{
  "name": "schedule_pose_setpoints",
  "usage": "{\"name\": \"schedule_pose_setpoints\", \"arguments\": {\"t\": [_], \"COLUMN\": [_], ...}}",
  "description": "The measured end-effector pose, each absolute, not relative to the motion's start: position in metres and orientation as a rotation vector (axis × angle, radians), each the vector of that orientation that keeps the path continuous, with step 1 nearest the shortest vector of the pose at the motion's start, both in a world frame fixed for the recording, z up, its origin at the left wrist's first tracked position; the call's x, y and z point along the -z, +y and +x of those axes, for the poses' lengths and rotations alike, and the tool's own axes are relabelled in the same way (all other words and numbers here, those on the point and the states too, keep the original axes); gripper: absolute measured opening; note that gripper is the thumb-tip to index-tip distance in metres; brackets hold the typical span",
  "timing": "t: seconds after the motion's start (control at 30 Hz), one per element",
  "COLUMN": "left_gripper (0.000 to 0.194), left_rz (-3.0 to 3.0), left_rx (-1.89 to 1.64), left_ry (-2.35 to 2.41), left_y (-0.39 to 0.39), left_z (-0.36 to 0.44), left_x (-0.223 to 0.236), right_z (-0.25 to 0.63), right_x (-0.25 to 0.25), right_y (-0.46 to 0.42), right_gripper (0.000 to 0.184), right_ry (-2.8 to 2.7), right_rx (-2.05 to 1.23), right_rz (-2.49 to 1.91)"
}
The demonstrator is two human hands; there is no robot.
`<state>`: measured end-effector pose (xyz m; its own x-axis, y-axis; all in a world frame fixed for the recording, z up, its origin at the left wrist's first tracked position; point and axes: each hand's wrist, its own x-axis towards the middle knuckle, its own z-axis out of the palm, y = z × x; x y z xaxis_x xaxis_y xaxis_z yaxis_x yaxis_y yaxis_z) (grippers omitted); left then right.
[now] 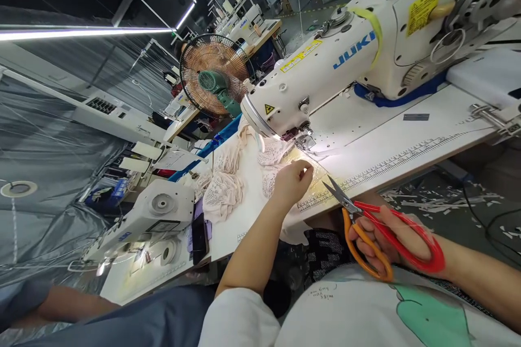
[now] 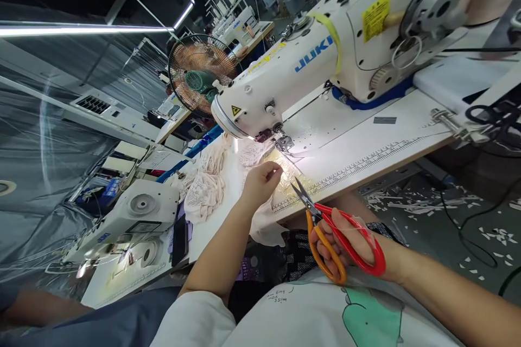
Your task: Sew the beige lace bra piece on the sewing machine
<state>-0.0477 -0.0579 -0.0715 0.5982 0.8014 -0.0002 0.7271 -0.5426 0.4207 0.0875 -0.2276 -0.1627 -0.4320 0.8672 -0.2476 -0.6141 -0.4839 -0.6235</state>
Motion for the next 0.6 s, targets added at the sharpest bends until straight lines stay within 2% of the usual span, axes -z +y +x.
{"name": "schedule_pose_setpoints", "arguments": {"t": [0.23,0.37,0.6], "left_gripper": [0.014,0.012,0.013], "left_rz": [2.466,2.446,2.450], "left_rx": [-0.321,-0.367,-0.384], "left_ry": [1.170,1.192,1.199], "left_y": [-0.058,-0.054,-0.052], "left_z": [-0.050,-0.051,-0.050], "left_x": [0.073,0.074,0.074], "right_z": [0.089,0.092,0.092], "right_x": [0.147,0.151,0.157], "right_y": [-0.209,-0.211,-0.218], "right_gripper": [0.066,0.064,0.069], "right_ry": [-0.460,-0.475,-0.511], "right_rx": [-2.032,-1.992,-2.118], "right_rz": [-0.673,-0.668,-0.579]}}
